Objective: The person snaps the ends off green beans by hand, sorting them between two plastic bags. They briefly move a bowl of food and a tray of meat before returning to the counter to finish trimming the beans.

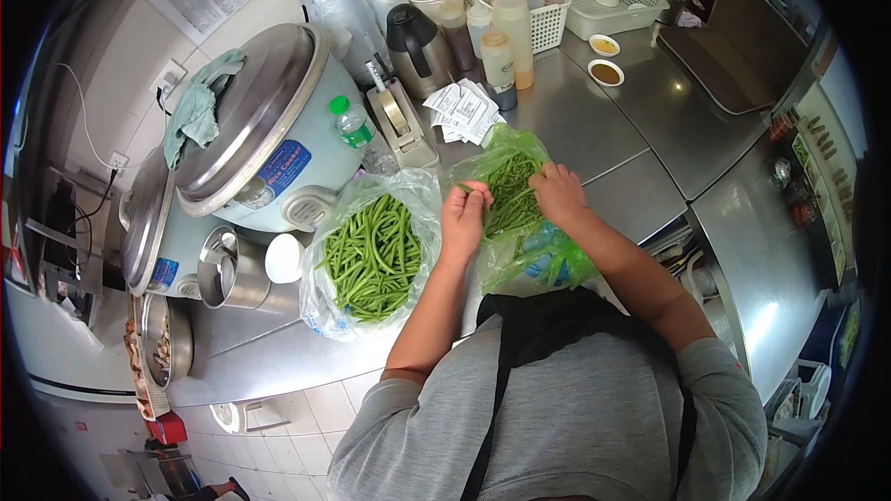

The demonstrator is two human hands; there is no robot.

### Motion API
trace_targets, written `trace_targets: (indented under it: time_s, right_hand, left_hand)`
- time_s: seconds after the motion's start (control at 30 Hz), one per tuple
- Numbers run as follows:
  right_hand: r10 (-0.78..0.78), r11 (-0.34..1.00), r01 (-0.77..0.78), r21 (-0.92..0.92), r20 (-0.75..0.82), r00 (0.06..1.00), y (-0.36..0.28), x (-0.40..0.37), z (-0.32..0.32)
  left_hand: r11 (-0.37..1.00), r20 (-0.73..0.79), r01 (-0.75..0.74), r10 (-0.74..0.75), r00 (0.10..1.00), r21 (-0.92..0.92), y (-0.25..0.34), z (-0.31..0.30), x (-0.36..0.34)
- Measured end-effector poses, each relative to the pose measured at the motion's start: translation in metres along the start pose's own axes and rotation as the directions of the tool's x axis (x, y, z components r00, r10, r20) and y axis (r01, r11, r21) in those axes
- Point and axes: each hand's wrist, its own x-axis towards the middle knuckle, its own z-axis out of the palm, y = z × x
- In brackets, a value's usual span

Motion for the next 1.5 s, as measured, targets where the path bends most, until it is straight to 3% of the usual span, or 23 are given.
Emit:
trace_targets:
  time_s: [0.03, 0.13, 0.17, 0.27, 0.37, 0.47, 0.57, 0.67, 0.8, 0.87, 1.0, 1.07, 1.1, 1.2, 1.3, 1.4, 1.5]
  right_hand:
    - [-0.020, 1.000, 0.021, 0.016, -0.023, 1.000, -0.001, 0.000, -0.001]
    - [-0.073, 0.990, 0.081, 0.111, -0.070, 0.995, -0.008, 0.003, -0.016]
    - [-0.086, 0.979, 0.097, 0.178, -0.068, 0.994, -0.013, 0.004, -0.022]
    - [-0.120, 0.943, 0.155, 0.293, -0.134, 0.984, -0.022, 0.004, -0.034]
    - [-0.083, 0.943, 0.119, 0.310, -0.127, 0.988, -0.020, 0.004, -0.044]
    - [-0.061, 0.936, 0.088, 0.339, -0.091, 0.994, -0.016, 0.004, -0.045]
    - [-0.058, 0.905, 0.089, 0.417, -0.088, 0.994, -0.018, 0.005, -0.047]
    - [-0.136, 0.909, 0.158, 0.385, -0.083, 0.987, -0.018, 0.007, -0.049]
    - [-0.260, 0.951, 0.254, 0.179, 0.010, 0.966, -0.010, 0.007, -0.047]
    - [-0.115, 0.977, 0.098, 0.189, 0.081, 0.990, -0.015, 0.006, -0.043]
    - [0.171, 0.917, -0.216, 0.336, 0.158, 0.973, -0.026, 0.008, -0.033]
    - [0.157, 0.827, -0.207, 0.523, 0.138, 0.978, -0.018, 0.006, -0.005]
    - [0.154, 0.768, -0.200, 0.608, 0.128, 0.980, -0.014, 0.005, 0.004]
    - [0.098, 0.799, -0.263, 0.541, 0.314, 0.944, -0.005, 0.007, -0.009]
    - [0.001, 0.571, -0.374, 0.731, 0.455, 0.890, -0.003, 0.004, -0.014]
    - [-0.081, 0.416, -0.427, 0.803, 0.500, 0.862, -0.011, -0.002, -0.023]
    - [-0.127, 0.523, -0.353, 0.776, 0.481, 0.868, -0.009, -0.004, -0.018]
  left_hand:
    - [0.998, 0.011, 0.068, -0.068, 0.998, 0.019, -0.002, 0.000, 0.000]
    - [0.870, -0.019, 0.109, -0.114, 0.993, 0.481, -0.005, 0.004, 0.002]
    - [0.849, -0.022, 0.128, -0.136, 0.990, 0.512, -0.009, 0.005, 0.004]
    - [0.597, 0.174, -0.313, 0.280, 0.944, 0.739, -0.034, 0.002, 0.010]
    - [0.596, 0.214, -0.171, 0.000, 0.977, 0.784, -0.018, 0.005, 0.009]
    - [0.690, 0.176, -0.110, -0.026, 0.984, 0.716, -0.009, 0.012, 0.008]
    - [0.777, 0.233, -0.160, 0.017, 0.972, 0.609, -0.007, 0.017, 0.005]
    - [0.684, 0.232, -0.082, -0.130, 0.964, 0.725, -0.001, 0.014, 0.007]
    - [0.660, 0.217, -0.087, -0.118, 0.969, 0.746, 0.000, 0.007, 0.009]
    - [0.642, 0.205, -0.058, -0.156, 0.966, 0.765, 0.006, 0.010, 0.008]
    - [0.852, 0.214, 0.085, -0.225, 0.951, 0.517, -0.028, 0.014, 0.005]
    - [0.908, 0.290, 0.169, -0.292, 0.911, 0.382, -0.047, 0.017, -0.002]
    - [0.877, 0.269, 0.202, -0.341, 0.901, 0.437, -0.036, 0.020, -0.004]
    - [0.896, 0.140, 0.437, -0.445, 0.885, 0.081, -0.014, 0.024, 0.000]
    - [0.898, 0.083, 0.441, -0.439, 0.894, 0.002, -0.007, 0.014, 0.009]
    - [0.909, 0.040, 0.414, -0.412, 0.910, -0.049, -0.001, 0.010, 0.014]
    - [0.907, 0.021, 0.403, -0.403, 0.915, -0.122, 0.004, 0.009, 0.014]
